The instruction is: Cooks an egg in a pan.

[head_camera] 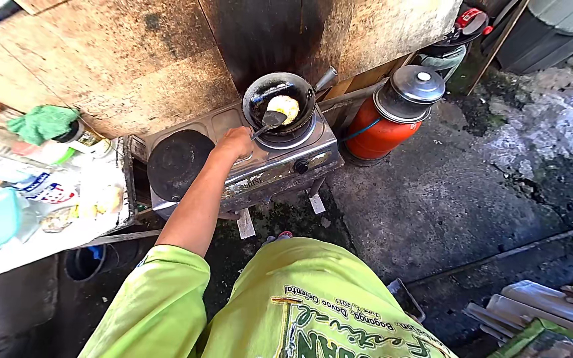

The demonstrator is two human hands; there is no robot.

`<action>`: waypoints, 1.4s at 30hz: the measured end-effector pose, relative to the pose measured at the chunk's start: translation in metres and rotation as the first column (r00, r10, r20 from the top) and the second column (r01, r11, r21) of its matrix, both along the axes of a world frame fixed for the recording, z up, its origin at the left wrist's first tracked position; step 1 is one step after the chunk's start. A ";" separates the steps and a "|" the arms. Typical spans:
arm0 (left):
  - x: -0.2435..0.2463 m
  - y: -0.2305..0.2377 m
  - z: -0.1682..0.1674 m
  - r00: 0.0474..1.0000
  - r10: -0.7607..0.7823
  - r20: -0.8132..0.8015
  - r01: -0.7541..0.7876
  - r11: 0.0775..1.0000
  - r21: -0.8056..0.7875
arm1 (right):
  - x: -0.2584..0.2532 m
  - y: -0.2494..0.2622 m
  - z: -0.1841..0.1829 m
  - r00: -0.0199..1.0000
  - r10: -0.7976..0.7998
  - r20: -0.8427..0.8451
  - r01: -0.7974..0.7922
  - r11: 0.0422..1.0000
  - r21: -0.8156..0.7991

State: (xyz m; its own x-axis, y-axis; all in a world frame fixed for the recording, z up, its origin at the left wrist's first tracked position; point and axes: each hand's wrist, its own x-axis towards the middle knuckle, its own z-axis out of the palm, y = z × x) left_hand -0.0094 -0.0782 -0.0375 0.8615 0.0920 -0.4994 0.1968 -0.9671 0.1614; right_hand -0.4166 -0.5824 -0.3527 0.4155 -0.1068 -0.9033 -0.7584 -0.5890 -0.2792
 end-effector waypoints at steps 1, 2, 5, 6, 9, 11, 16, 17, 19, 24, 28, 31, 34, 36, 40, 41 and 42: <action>0.000 -0.001 0.002 1.000 -0.005 0.000 0.005 1.000 0.001 | -0.007 -0.006 -0.017 1.000 -0.005 0.028 0.005 1.000 -0.009; 0.000 -0.001 0.005 1.000 -0.008 -0.003 0.008 1.000 0.005 | -0.013 -0.012 -0.032 0.999 -0.007 0.045 0.007 1.000 -0.009; -0.002 -0.002 0.009 1.000 -0.017 -0.018 0.018 0.999 0.028 | -0.022 -0.020 -0.057 0.999 0.019 0.047 -0.018 1.000 -0.007; -0.002 -0.002 0.008 1.000 -0.019 -0.025 0.020 0.999 0.033 | -0.023 -0.023 -0.059 0.999 0.045 0.027 -0.045 0.999 0.007; -0.001 -0.003 0.012 0.999 -0.013 -0.037 0.014 0.999 0.030 | -0.028 -0.019 -0.052 0.991 0.064 0.119 -0.065 0.998 0.001; 0.000 -0.003 0.018 0.999 -0.020 -0.040 0.021 0.999 0.040 | -0.026 -0.016 -0.045 0.992 0.043 0.116 -0.044 0.999 0.007; 0.007 -0.002 0.023 0.996 -0.043 -0.075 0.050 0.994 0.097 | -0.034 -0.018 -0.060 0.998 -0.022 0.052 0.023 1.000 -0.005; 0.008 -0.002 0.024 0.996 -0.047 -0.081 0.055 0.993 0.101 | -0.030 -0.013 -0.050 0.999 -0.020 0.038 0.020 1.000 -0.009; 0.008 -0.005 0.025 0.995 -0.043 -0.085 0.051 0.993 0.102 | -0.010 0.006 -0.002 1.000 -0.013 -0.020 0.013 1.000 -0.005; 0.009 -0.007 0.024 0.996 -0.028 -0.083 0.037 0.993 0.114 | -0.018 0.007 -0.011 1.000 -0.010 -0.004 0.010 1.000 -0.001; 0.006 -0.003 0.019 0.995 -0.053 -0.082 0.062 0.992 0.111 | -0.029 0.004 -0.025 0.999 -0.048 -0.007 0.048 0.999 0.017; 0.000 0.001 0.017 0.998 -0.043 -0.051 0.047 0.996 0.072 | -0.048 0.002 -0.036 0.980 -0.031 0.195 0.026 0.999 0.031; -0.005 0.000 0.015 1.000 -0.008 -0.010 0.008 0.999 0.043 | -0.031 0.004 -0.007 0.996 0.037 0.081 -0.043 0.996 0.084; -0.006 -0.003 0.004 0.998 0.030 0.047 -0.031 1.000 0.004 | -0.052 0.002 -0.025 0.949 0.067 0.309 -0.079 0.996 0.026; -0.004 -0.018 -0.022 0.988 0.100 0.122 -0.093 0.994 -0.058 | -0.030 0.004 -0.009 0.999 -0.039 0.028 0.037 0.998 0.049; -0.003 -0.022 -0.029 0.985 0.113 0.129 -0.104 0.992 -0.069 | -0.048 -0.009 -0.036 0.983 0.023 0.184 -0.032 0.998 0.048; -0.001 -0.025 -0.035 0.983 0.123 0.135 -0.113 0.990 -0.079 | -0.070 -0.021 -0.073 0.917 0.080 0.391 -0.089 0.996 0.006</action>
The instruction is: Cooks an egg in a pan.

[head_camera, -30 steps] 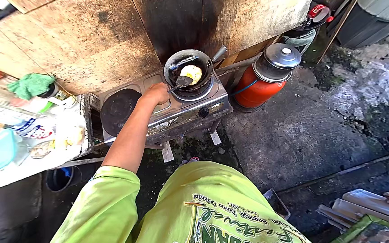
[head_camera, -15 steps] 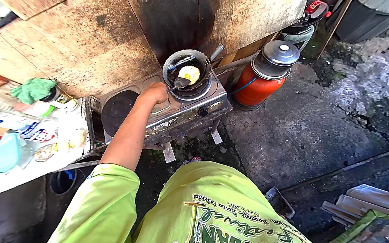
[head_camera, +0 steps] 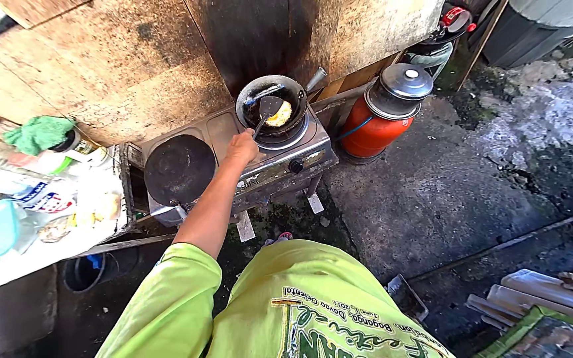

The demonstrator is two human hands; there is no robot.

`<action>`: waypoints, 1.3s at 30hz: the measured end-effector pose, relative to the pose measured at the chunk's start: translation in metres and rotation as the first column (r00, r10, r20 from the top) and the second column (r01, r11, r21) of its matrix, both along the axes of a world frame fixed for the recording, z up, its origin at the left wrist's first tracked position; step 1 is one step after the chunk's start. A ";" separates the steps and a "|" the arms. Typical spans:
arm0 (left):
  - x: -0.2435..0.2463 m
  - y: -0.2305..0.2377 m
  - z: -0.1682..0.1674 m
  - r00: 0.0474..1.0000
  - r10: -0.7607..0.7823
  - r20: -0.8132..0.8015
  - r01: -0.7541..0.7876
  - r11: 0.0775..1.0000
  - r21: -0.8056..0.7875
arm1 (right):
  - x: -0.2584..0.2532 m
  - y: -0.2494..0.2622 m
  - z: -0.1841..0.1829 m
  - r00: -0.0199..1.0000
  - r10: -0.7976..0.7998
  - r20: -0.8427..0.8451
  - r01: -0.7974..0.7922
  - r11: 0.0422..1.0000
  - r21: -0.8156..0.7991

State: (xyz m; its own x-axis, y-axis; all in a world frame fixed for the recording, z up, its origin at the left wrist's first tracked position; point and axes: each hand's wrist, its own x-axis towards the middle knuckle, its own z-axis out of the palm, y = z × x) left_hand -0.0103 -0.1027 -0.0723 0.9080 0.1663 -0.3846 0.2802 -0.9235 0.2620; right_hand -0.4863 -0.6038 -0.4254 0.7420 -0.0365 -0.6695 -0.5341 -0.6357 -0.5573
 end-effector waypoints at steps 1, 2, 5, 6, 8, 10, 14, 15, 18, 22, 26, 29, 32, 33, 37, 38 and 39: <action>0.001 -0.002 -0.005 1.000 0.006 0.000 -0.006 1.000 -0.006 | -0.006 -0.005 -0.012 0.997 0.019 0.069 -0.018 1.000 -0.025; 0.001 -0.004 -0.008 1.000 0.009 -0.003 -0.009 1.000 -0.011 | 0.012 -0.001 0.015 0.989 0.017 -0.149 -0.018 1.000 -0.005; 0.000 -0.003 -0.020 1.000 0.003 -0.013 -0.004 1.000 -0.014 | 0.065 0.035 0.102 0.876 -0.124 -0.465 0.114 0.992 -0.049; 0.000 -0.002 -0.023 1.000 0.002 -0.022 -0.003 1.000 -0.012 | 0.067 0.040 0.112 0.883 -0.126 -0.451 0.115 0.992 -0.052; 0.000 -0.001 -0.026 0.999 0.004 -0.037 -0.004 1.000 -0.003 | 0.056 0.036 0.104 0.930 -0.098 -0.354 0.092 0.995 -0.033; 0.000 -0.003 -0.026 0.999 0.003 -0.047 -0.003 1.000 0.011 | 0.050 0.029 0.089 0.919 -0.095 -0.384 0.093 0.995 -0.023; 0.003 -0.005 -0.024 0.999 0.005 -0.054 -0.003 0.999 0.036 | 0.025 0.003 0.016 0.924 -0.125 -0.360 0.119 0.992 -0.039; 0.003 -0.006 -0.024 0.998 0.005 -0.058 -0.002 0.999 0.040 | 0.021 -0.001 0.010 0.943 -0.102 -0.318 0.097 0.995 -0.029; 0.002 -0.008 -0.021 0.998 0.005 -0.064 -0.003 0.999 0.037 | 0.032 0.003 0.027 0.935 -0.052 -0.351 0.045 0.999 -0.030; 0.002 -0.008 -0.020 0.998 0.002 -0.064 0.001 0.999 0.041 | 0.032 0.003 0.016 0.951 -0.102 -0.291 0.095 0.995 -0.037; 0.003 -0.008 -0.023 0.998 0.008 -0.065 -0.004 0.999 0.052 | 0.020 -0.003 -0.016 0.948 -0.132 -0.291 0.118 0.991 -0.067; 0.003 -0.005 -0.023 0.998 0.020 -0.059 -0.019 1.000 0.011 | 0.028 0.001 0.010 0.958 -0.056 -0.282 0.051 0.998 -0.023; 0.004 0.006 -0.023 0.992 0.120 -0.042 -0.126 0.969 -0.211 | 0.032 0.005 0.027 0.952 -0.081 -0.295 0.075 0.997 -0.029; 0.001 0.008 -0.022 0.980 0.193 -0.044 -0.196 0.925 -0.326 | 0.034 0.000 0.021 0.923 -0.089 -0.375 0.091 0.996 -0.011; -0.022 0.012 0.003 0.872 0.443 -0.207 -0.385 0.362 -0.849 | 0.001 -0.018 -0.031 0.956 -0.094 -0.279 0.084 0.995 -0.045; -0.028 0.014 0.013 0.864 0.460 -0.204 -0.356 0.272 -0.894 | 0.004 -0.013 -0.019 0.953 -0.105 -0.284 0.093 0.994 -0.057; -0.034 0.014 0.022 0.861 0.473 -0.185 -0.312 0.204 -0.928 | 0.017 -0.004 0.007 0.929 -0.123 -0.348 0.113 0.992 -0.050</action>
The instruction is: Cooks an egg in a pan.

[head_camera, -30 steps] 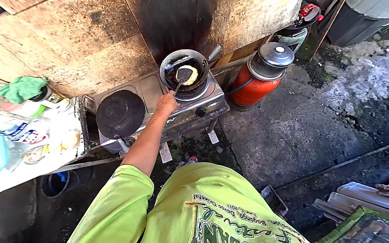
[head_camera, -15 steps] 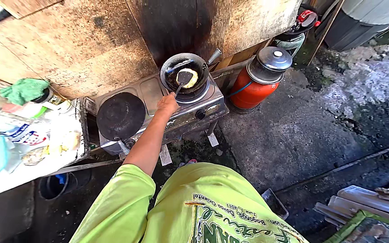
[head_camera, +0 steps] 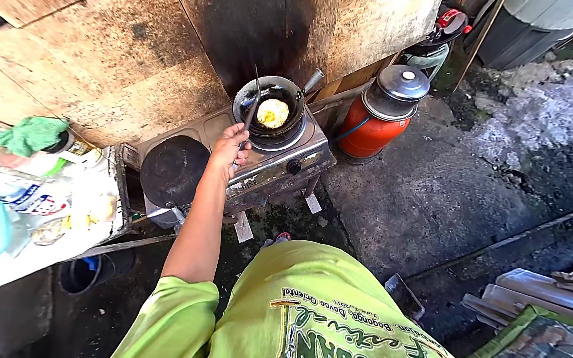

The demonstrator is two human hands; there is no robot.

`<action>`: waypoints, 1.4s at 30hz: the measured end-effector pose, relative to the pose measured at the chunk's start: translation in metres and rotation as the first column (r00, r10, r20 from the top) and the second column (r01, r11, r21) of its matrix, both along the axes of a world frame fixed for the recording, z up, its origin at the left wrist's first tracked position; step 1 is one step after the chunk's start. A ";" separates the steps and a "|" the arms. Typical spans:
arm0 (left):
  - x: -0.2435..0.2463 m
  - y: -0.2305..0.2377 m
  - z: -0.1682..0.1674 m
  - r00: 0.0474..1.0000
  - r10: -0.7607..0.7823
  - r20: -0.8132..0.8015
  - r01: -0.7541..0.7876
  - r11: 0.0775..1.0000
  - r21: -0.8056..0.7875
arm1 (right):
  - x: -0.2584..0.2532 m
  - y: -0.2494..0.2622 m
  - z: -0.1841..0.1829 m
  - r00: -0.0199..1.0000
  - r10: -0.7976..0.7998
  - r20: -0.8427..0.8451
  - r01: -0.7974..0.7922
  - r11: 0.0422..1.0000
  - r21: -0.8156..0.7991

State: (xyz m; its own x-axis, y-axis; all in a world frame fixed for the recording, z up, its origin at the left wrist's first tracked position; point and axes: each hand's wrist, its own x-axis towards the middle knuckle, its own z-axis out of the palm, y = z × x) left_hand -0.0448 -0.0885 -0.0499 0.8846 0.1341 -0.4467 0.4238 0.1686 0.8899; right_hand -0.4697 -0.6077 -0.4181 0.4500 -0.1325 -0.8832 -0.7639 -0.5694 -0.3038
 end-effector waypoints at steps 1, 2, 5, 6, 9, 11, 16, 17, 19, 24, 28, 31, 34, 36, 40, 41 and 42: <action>-0.006 0.000 0.008 0.998 0.032 0.062 -0.028 0.998 -0.058 | 0.013 0.009 0.026 0.998 -0.007 -0.068 0.008 1.000 0.016; -0.012 0.000 0.012 0.990 0.059 0.126 -0.044 0.992 -0.118 | 0.017 0.011 0.039 0.997 0.029 -0.076 -0.027 0.999 0.031; -0.023 -0.003 -0.001 0.966 0.121 0.226 -0.067 0.970 -0.235 | -0.009 -0.002 0.016 0.880 0.237 0.412 -0.261 0.965 0.002; -0.025 -0.004 -0.009 0.970 0.154 0.188 -0.102 0.960 -0.262 | 0.024 0.007 0.048 0.974 0.224 -0.011 -0.223 0.971 0.082; -0.027 -0.008 -0.023 0.970 0.237 -0.048 -0.240 0.923 -0.301 | 0.022 0.017 0.050 1.000 -0.007 -0.025 0.007 1.000 -0.015; -0.034 -0.007 -0.027 0.970 0.226 -0.086 -0.242 0.926 -0.291 | 0.043 0.020 0.076 0.988 0.010 -0.154 -0.005 0.999 0.037; -0.043 -0.004 -0.020 0.970 0.230 -0.072 -0.241 0.911 -0.334 | 0.022 0.004 0.024 0.997 0.064 -0.038 -0.063 0.997 0.045; -0.045 -0.003 -0.019 0.969 0.237 -0.071 -0.246 0.902 -0.354 | 0.022 0.006 0.020 0.998 0.040 -0.050 -0.039 0.999 0.017; -0.048 -0.004 -0.018 0.967 0.241 -0.081 -0.252 0.880 -0.403 | 0.020 0.012 0.021 0.999 0.032 -0.008 -0.032 0.999 -0.007; -0.056 -0.006 -0.004 0.965 0.247 -0.084 -0.255 0.827 -0.501 | 0.063 0.053 0.119 0.994 0.037 -0.101 -0.035 0.999 0.018; -0.067 -0.006 0.039 0.972 0.205 0.118 -0.105 0.819 -0.564 | 0.036 0.029 0.056 0.999 0.020 -0.033 -0.020 1.000 0.000; -0.070 -0.005 0.058 0.934 0.171 0.314 0.050 0.807 -0.588 | 0.034 0.028 0.048 0.998 0.052 -0.017 -0.052 0.999 0.016; -0.063 -0.009 0.035 0.900 0.201 0.388 0.066 0.815 -0.576 | 0.041 0.034 0.056 0.998 0.060 -0.006 -0.060 0.997 0.056; -0.058 -0.010 0.009 0.939 0.232 0.254 -0.043 0.811 -0.584 | 0.023 0.022 0.035 0.913 0.206 0.352 -0.257 0.961 0.104; -0.072 -0.008 -0.014 0.983 0.184 -0.009 -0.166 0.865 -0.474 | 0.048 0.047 0.068 0.998 0.052 -0.041 -0.050 0.998 0.039; -0.078 -0.006 -0.015 0.988 0.153 0.007 -0.135 0.893 -0.430 | 0.043 0.051 0.063 0.999 -0.013 -0.035 0.012 1.000 -0.005; -0.082 -0.004 -0.015 0.992 0.124 0.032 -0.102 0.918 -0.384 | 0.032 0.045 0.047 1.000 0.006 0.003 -0.006 1.000 -0.016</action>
